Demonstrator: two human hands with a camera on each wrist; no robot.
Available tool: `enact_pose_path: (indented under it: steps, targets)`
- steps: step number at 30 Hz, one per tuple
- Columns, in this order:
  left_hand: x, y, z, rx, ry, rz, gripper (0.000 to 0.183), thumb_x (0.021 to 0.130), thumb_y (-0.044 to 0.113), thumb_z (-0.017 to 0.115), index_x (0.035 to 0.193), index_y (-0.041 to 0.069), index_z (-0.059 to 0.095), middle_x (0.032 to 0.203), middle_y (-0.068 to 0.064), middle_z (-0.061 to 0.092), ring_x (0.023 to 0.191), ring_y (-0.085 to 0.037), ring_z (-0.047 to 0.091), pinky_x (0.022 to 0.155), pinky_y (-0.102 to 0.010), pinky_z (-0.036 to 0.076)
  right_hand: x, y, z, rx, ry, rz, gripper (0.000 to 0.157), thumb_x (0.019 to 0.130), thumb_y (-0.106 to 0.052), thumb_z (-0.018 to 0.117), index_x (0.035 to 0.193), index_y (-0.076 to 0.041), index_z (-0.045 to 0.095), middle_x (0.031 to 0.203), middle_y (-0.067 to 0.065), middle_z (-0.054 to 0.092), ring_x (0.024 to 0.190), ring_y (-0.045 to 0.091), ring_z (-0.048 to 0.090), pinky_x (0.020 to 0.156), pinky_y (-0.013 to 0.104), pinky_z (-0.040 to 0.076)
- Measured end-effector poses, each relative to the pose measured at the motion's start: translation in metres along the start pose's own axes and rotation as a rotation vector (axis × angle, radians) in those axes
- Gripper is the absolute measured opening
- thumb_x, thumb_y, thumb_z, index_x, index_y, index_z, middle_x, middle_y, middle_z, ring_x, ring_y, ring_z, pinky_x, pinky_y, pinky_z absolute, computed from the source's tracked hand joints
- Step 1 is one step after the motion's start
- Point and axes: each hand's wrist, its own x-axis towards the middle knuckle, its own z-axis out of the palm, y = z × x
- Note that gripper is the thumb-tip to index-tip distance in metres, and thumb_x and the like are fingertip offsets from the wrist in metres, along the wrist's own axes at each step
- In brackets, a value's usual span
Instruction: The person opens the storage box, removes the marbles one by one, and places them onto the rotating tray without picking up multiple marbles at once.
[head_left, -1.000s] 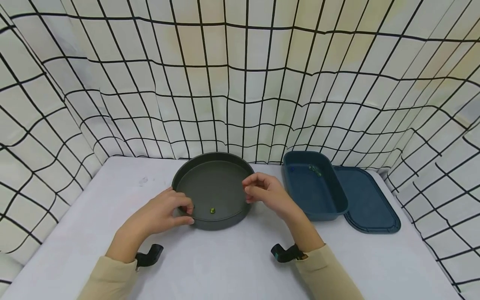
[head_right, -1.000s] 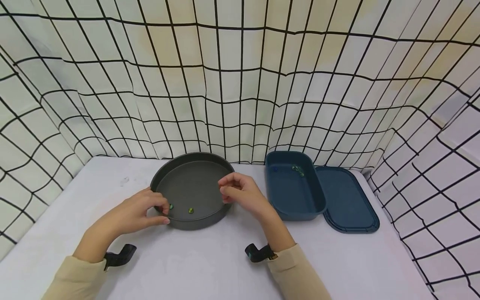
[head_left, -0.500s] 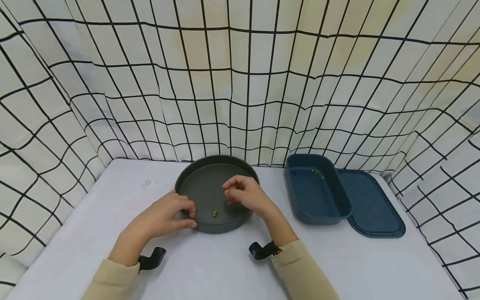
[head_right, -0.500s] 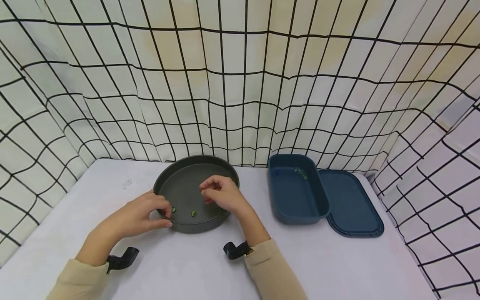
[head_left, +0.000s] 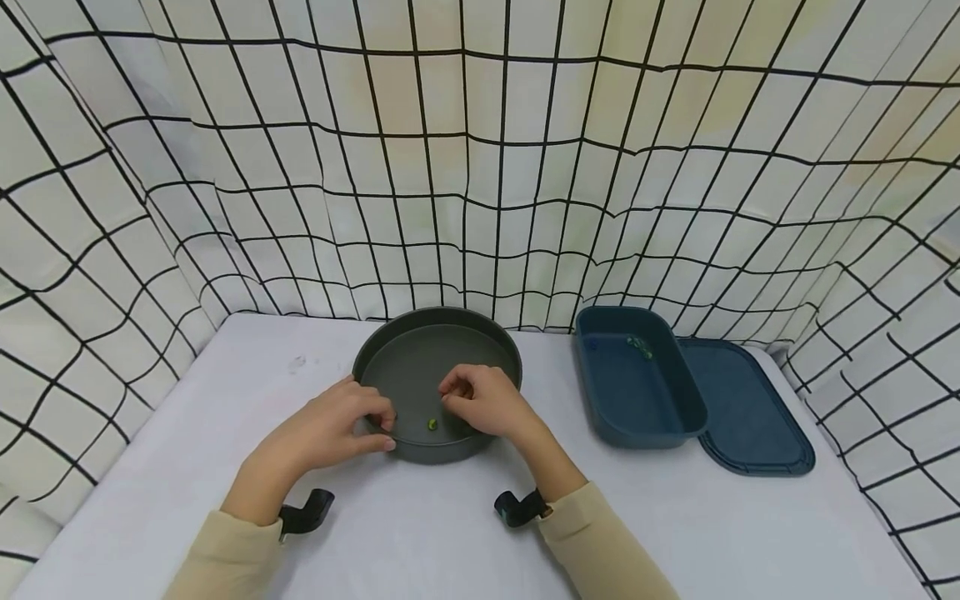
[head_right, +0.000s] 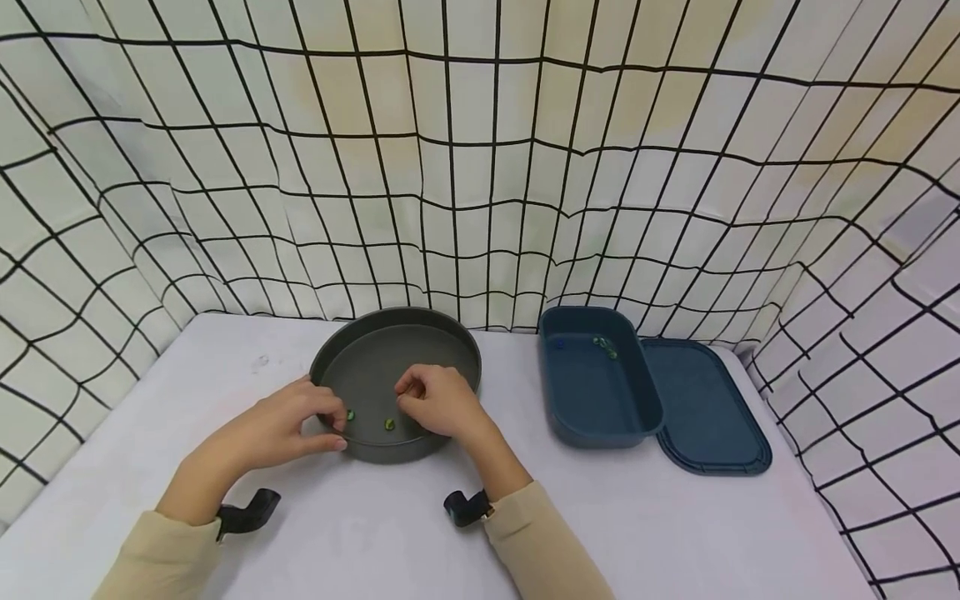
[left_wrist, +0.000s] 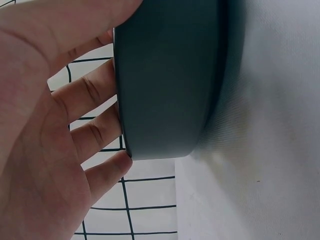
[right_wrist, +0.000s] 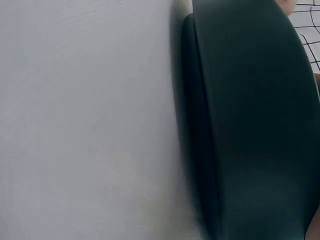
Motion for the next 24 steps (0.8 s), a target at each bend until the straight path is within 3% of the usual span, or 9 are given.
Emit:
enact_pose_path:
  steps: [4, 12, 16, 20, 24]
  targets:
    - [0.0, 0.0, -0.001, 0.0, -0.007, -0.005, 0.024, 0.08, 0.03, 0.085, 0.081, 0.033, 0.061, 0.079, 0.019, 0.055, 0.08, -0.01, 0.053, 0.082, -0.035, 0.04, 0.001, 0.0, 0.002, -0.061, 0.004, -0.019, 0.011, 0.092, -0.018, 0.067, 0.101, -0.015, 0.072, 0.081, -0.011, 0.067, 0.072, 0.003, 0.06, 0.066, 0.022, 0.049]
    - [0.001, 0.001, -0.001, 0.0, -0.017, -0.011, 0.023, 0.08, 0.029, 0.084, 0.082, 0.032, 0.061, 0.08, 0.015, 0.058, 0.08, -0.01, 0.053, 0.083, -0.037, 0.041, 0.0, -0.002, 0.001, -0.052, 0.02, -0.024, 0.011, 0.092, -0.018, 0.066, 0.1, -0.014, 0.073, 0.081, -0.009, 0.067, 0.071, 0.005, 0.059, 0.065, 0.023, 0.049]
    - [0.001, 0.0, 0.0, 0.004, -0.023, -0.014, 0.024, 0.08, 0.029, 0.085, 0.081, 0.032, 0.061, 0.08, 0.018, 0.057, 0.08, -0.01, 0.053, 0.083, -0.036, 0.041, -0.002, 0.0, -0.012, 0.149, 0.004, -0.023, 0.017, 0.094, -0.017, 0.066, 0.107, -0.008, 0.071, 0.087, -0.003, 0.068, 0.075, 0.013, 0.064, 0.07, 0.03, 0.055]
    - [0.001, 0.0, -0.001, 0.0, -0.026, -0.018, 0.025, 0.08, 0.03, 0.085, 0.081, 0.032, 0.06, 0.08, 0.018, 0.057, 0.083, -0.013, 0.052, 0.083, -0.036, 0.04, -0.014, 0.0, -0.045, 0.417, 0.023, -0.009, 0.021, 0.097, -0.012, 0.064, 0.115, -0.001, 0.066, 0.094, 0.01, 0.066, 0.079, 0.021, 0.066, 0.076, 0.039, 0.058]
    - [-0.001, 0.0, -0.002, -0.004, -0.029, -0.029, 0.024, 0.08, 0.029, 0.085, 0.08, 0.032, 0.06, 0.08, 0.018, 0.057, 0.083, -0.013, 0.053, 0.085, -0.038, 0.04, -0.04, 0.003, -0.085, 0.436, 0.066, -0.01, 0.021, 0.098, -0.013, 0.063, 0.116, -0.002, 0.064, 0.105, 0.02, 0.064, 0.084, 0.023, 0.065, 0.078, 0.038, 0.059]
